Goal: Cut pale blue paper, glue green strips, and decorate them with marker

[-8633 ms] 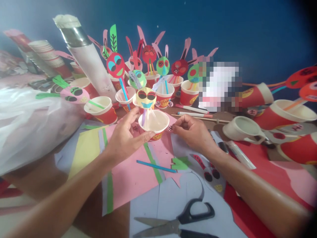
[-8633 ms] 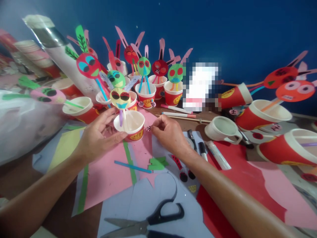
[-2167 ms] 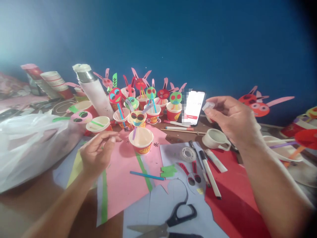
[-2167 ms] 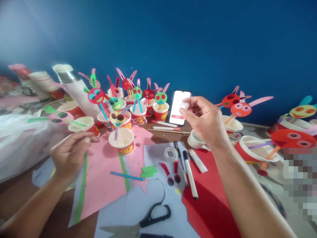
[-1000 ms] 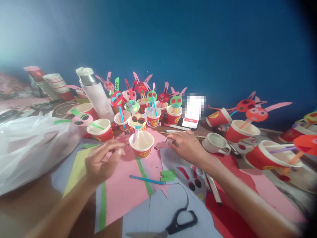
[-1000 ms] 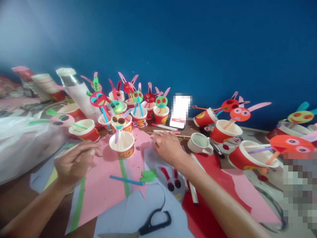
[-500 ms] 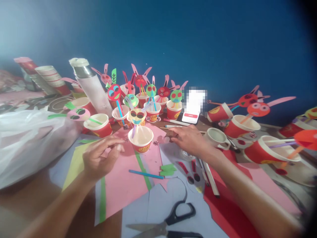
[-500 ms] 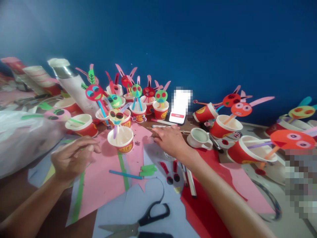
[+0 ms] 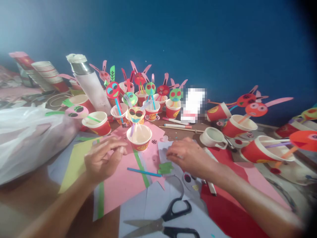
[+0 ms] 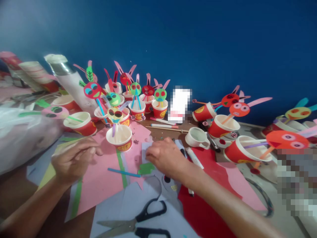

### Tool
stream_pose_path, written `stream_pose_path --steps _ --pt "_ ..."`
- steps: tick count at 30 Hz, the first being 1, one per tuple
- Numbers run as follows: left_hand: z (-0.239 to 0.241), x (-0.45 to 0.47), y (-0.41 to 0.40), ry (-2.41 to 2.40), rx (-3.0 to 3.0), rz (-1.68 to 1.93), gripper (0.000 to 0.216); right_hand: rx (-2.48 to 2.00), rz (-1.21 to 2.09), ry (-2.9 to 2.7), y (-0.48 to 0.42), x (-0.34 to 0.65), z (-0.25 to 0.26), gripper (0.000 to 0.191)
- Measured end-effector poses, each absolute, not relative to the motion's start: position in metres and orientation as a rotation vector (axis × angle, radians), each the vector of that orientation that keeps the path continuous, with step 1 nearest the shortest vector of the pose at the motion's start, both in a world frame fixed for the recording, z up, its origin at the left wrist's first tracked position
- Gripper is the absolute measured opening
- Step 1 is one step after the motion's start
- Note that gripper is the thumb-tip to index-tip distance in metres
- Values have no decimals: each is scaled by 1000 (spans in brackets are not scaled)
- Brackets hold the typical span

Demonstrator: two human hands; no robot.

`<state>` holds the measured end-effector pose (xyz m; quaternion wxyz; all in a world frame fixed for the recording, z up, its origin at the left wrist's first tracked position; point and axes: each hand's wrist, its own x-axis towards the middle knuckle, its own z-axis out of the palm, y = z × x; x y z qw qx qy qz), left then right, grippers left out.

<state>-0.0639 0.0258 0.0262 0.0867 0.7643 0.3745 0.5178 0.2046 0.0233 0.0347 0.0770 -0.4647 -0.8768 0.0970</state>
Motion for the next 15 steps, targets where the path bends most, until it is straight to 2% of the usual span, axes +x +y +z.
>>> stream_pose_path --steps 2,5,11,15 --pt "29 -62 22 989 2335 1510 25 -1388 311 -2653 13 200 28 13" --pt "34 -59 16 875 2396 1385 32 -1408 325 -2660 4 196 18 19" --pt "42 -44 -1 790 2421 1250 27 -1456 307 -2640 -3 193 9 15" --pt "36 -23 -10 816 2315 1109 17 -1474 303 -2640 -6 191 8 7"
